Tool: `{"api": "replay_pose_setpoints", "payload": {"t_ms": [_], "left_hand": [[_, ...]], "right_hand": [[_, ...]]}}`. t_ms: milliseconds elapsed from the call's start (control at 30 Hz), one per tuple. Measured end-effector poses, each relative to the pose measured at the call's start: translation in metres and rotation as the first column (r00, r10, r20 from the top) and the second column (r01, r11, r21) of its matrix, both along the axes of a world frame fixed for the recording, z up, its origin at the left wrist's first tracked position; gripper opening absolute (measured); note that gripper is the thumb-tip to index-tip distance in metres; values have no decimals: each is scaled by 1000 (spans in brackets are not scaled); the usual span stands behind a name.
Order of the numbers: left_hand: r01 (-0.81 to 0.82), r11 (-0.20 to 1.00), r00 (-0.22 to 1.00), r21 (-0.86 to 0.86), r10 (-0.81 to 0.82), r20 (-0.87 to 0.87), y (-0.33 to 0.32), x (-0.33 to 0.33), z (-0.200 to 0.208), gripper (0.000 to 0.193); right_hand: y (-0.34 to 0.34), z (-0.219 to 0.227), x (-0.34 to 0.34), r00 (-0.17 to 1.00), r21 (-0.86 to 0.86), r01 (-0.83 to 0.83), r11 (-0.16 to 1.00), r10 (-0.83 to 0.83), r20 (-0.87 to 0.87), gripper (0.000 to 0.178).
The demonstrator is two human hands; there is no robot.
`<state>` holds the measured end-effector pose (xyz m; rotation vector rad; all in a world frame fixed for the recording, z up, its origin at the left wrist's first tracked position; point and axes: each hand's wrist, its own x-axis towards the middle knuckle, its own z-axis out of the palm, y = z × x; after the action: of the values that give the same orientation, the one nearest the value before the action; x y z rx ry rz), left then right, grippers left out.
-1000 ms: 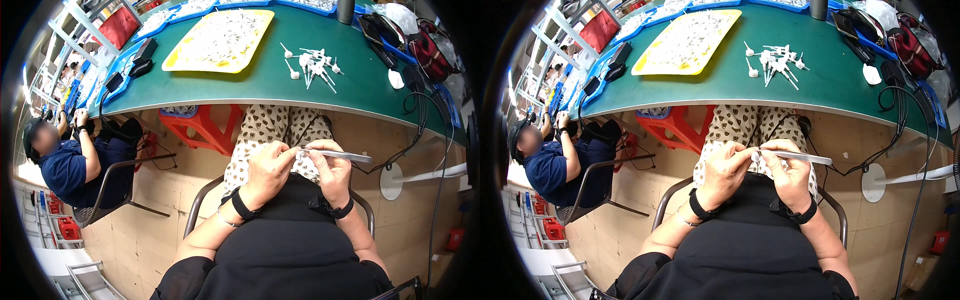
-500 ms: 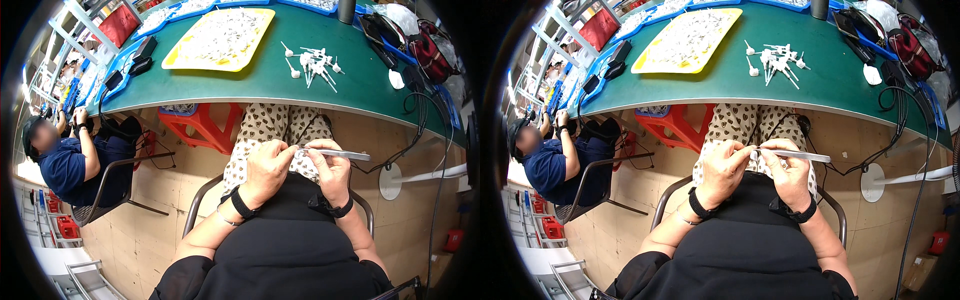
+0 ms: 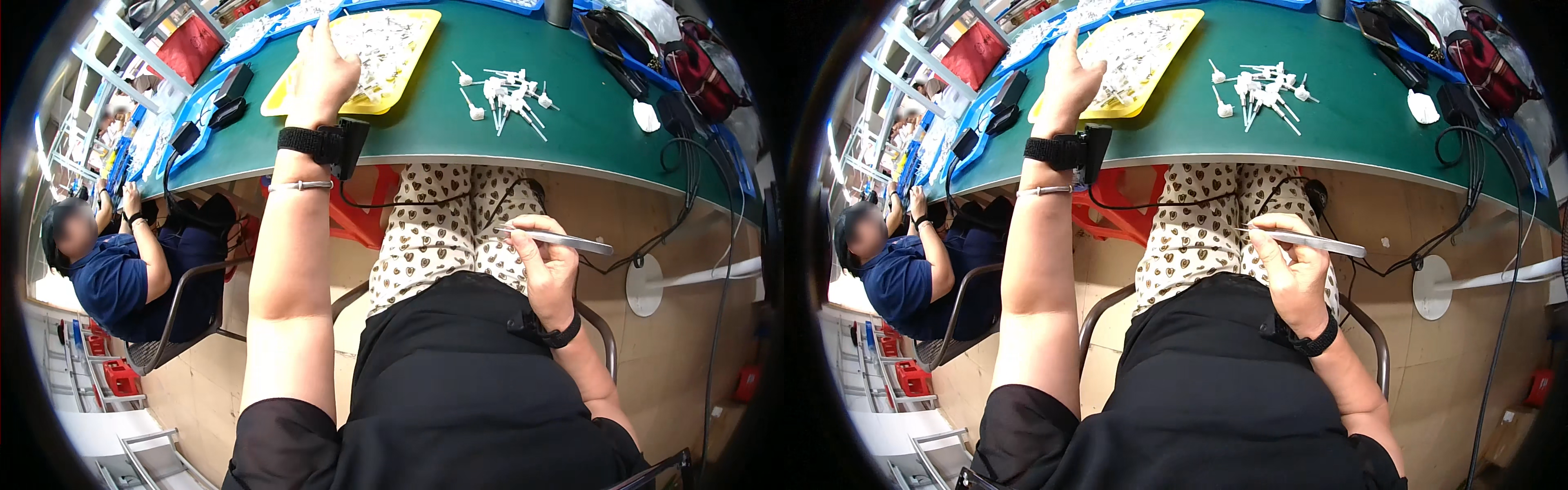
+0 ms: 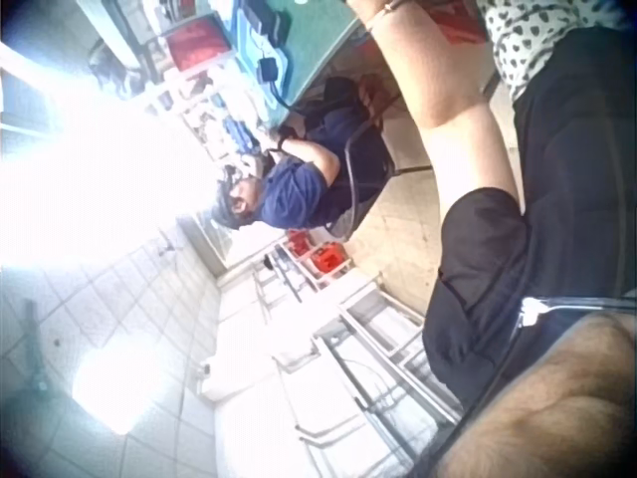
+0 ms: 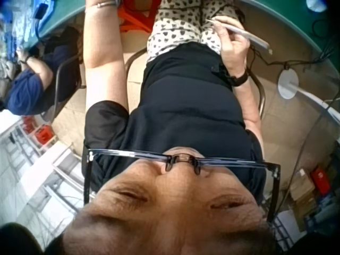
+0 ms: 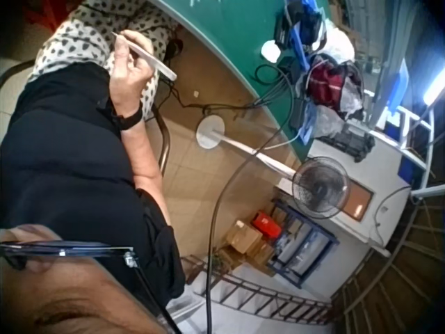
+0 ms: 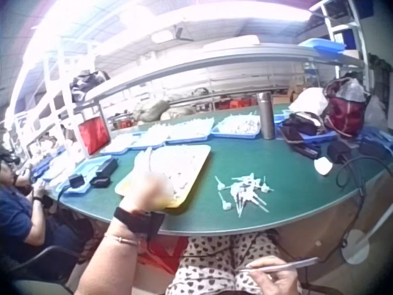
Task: The person sits at a green workbench and repeatedly picks up small white plastic components from a yellow tray. Using a metal tool, they manipulate each component individually before placing it on the table. The process is repetitive and involves handling the items one at a time.
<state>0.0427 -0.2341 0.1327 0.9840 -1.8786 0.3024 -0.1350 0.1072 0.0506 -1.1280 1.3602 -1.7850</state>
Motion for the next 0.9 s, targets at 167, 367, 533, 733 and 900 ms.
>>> {"api": "replay_pose_setpoints", "payload": {"t_ms": [167,367,533,733,900], "left_hand": [[487,833,809,264,-544,225,75,-68,-3,31],[367,842,764,396,-515,388,101,-90,-17,18],[464,780,825,420,-553,116,103,-79,-22,14],[767,239,637,595,-392,-664,196,-43,-29,21],[849,49,526,525,-166,-834,253,-21,-80,21]], "right_hand": [[-1,-2,-4,1000,37,29,999,-29,-2,12],[1,2,-4,998,-17,33,999,-32,58,11],[1,2,-4,999,-11,9,1000,-9,41,11],[3,8,-7,983,-77,-5,997,19,182,16],[4,10,-3,979,-164,-102,981,128,160,17]]}}
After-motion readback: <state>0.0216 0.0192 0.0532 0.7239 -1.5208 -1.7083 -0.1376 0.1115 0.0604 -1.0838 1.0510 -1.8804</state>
